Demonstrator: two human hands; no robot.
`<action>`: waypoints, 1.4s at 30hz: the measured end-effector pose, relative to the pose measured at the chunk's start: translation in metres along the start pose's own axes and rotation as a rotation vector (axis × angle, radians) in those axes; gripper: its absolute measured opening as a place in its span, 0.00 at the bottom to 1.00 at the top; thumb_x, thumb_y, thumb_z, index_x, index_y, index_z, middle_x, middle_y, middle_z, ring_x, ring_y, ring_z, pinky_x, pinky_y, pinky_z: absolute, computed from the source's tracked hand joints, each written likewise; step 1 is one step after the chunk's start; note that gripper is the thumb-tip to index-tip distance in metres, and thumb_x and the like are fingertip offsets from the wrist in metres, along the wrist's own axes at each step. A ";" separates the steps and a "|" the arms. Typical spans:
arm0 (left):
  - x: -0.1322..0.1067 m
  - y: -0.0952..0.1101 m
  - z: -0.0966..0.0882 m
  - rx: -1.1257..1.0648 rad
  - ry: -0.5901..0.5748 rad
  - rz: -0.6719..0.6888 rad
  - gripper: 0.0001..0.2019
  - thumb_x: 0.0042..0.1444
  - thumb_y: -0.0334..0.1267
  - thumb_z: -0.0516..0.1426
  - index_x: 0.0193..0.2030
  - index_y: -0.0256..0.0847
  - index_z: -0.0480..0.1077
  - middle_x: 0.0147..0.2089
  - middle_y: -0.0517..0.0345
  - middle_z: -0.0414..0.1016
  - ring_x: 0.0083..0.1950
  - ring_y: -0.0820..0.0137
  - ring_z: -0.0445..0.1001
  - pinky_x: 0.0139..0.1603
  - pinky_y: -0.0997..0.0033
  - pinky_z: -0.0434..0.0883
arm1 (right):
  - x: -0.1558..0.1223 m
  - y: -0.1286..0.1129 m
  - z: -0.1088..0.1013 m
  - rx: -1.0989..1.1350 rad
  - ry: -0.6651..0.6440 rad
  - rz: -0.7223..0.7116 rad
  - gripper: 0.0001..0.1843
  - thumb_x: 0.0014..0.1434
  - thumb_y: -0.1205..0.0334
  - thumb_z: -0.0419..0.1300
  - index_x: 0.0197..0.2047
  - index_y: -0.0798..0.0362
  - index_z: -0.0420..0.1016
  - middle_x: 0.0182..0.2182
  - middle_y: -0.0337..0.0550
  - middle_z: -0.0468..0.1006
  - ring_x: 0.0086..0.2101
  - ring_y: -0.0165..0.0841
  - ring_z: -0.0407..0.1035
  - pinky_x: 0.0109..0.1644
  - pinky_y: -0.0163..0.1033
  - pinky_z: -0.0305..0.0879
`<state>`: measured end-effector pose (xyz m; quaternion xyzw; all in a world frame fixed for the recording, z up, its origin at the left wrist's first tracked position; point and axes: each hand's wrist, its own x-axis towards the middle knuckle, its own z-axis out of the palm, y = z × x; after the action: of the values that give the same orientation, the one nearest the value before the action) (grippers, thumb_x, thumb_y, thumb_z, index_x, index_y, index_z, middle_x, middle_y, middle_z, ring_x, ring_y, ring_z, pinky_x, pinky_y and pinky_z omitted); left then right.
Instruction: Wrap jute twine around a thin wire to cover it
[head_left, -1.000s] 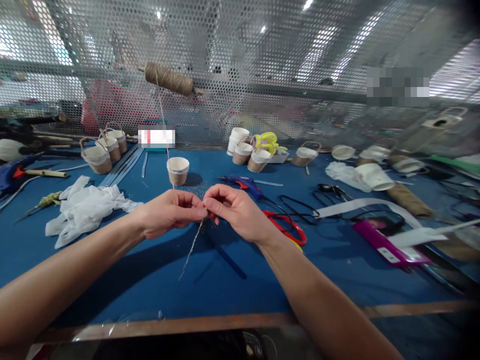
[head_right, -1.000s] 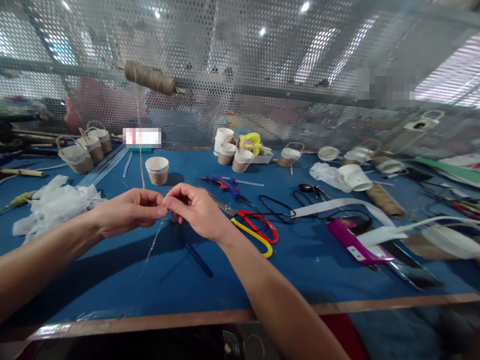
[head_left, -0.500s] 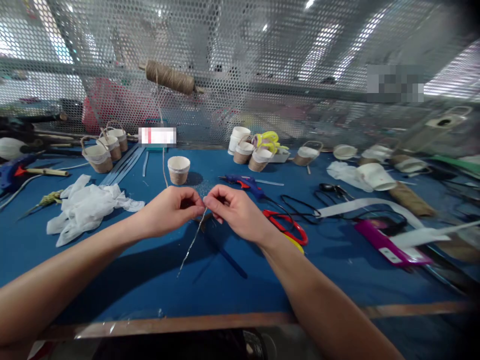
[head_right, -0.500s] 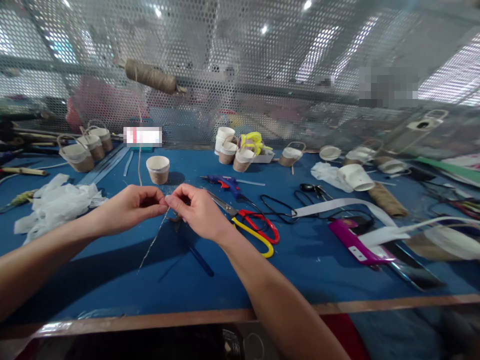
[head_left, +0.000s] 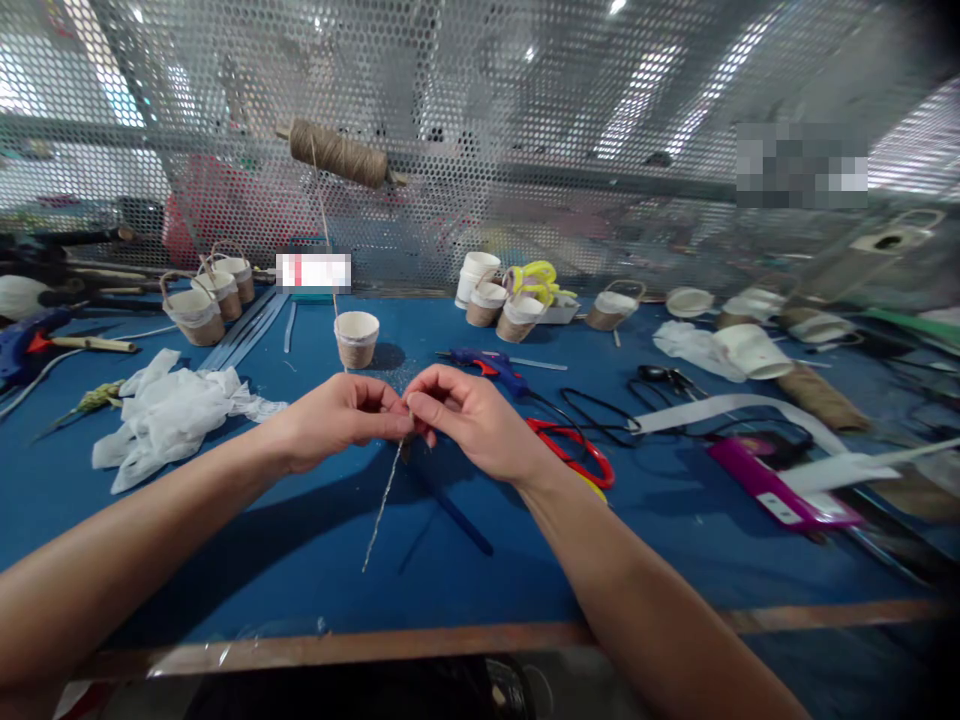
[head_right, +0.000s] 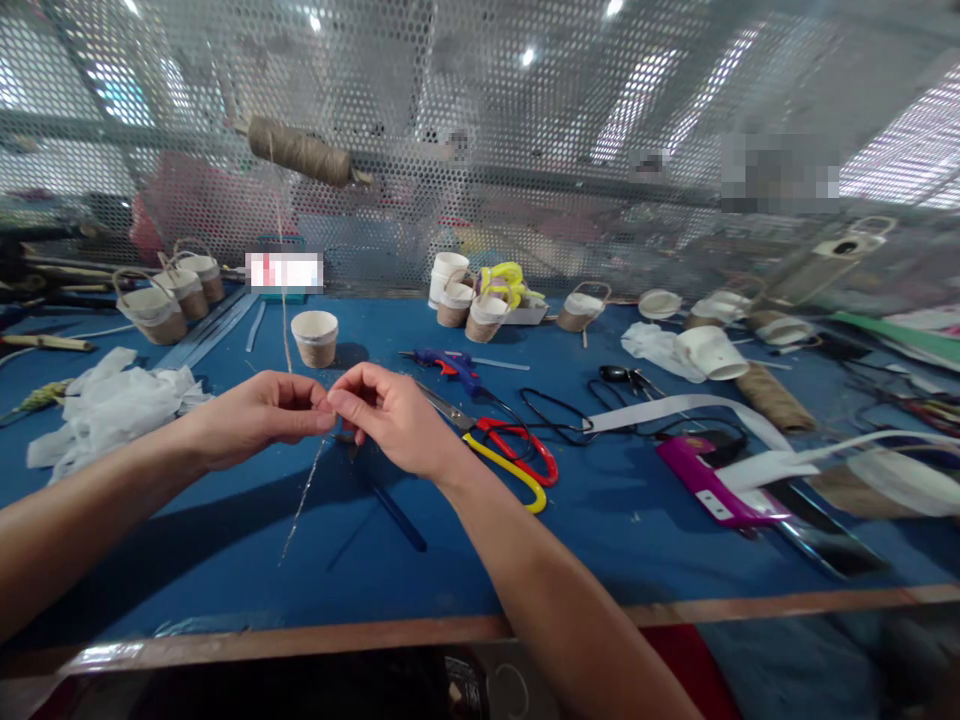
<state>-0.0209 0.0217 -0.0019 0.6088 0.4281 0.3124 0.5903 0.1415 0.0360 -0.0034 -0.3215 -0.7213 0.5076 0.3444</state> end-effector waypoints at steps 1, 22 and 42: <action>-0.001 0.001 -0.001 0.002 -0.008 0.000 0.09 0.44 0.38 0.58 0.23 0.34 0.63 0.20 0.67 0.60 0.20 0.82 0.52 0.21 0.77 0.48 | 0.000 0.000 -0.001 0.006 0.001 0.004 0.11 0.52 0.56 0.57 0.29 0.55 0.64 0.22 0.34 0.65 0.21 0.22 0.60 0.24 0.30 0.60; -0.002 0.003 0.002 0.306 0.097 0.079 0.08 0.46 0.38 0.55 0.25 0.35 0.65 0.22 0.63 0.64 0.24 0.79 0.59 0.24 0.77 0.56 | -0.001 0.005 0.001 -0.281 0.103 0.049 0.14 0.54 0.53 0.53 0.26 0.55 0.63 0.18 0.34 0.63 0.19 0.24 0.57 0.21 0.31 0.55; -0.002 0.006 -0.003 0.117 0.053 0.039 0.06 0.45 0.36 0.56 0.26 0.33 0.67 0.24 0.63 0.67 0.25 0.79 0.62 0.27 0.77 0.58 | -0.001 0.001 -0.002 -0.080 0.049 0.028 0.13 0.51 0.54 0.58 0.28 0.55 0.63 0.19 0.33 0.63 0.20 0.23 0.59 0.22 0.30 0.59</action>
<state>-0.0235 0.0216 0.0046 0.6421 0.4491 0.3142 0.5361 0.1435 0.0369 -0.0043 -0.3572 -0.7278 0.4753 0.3417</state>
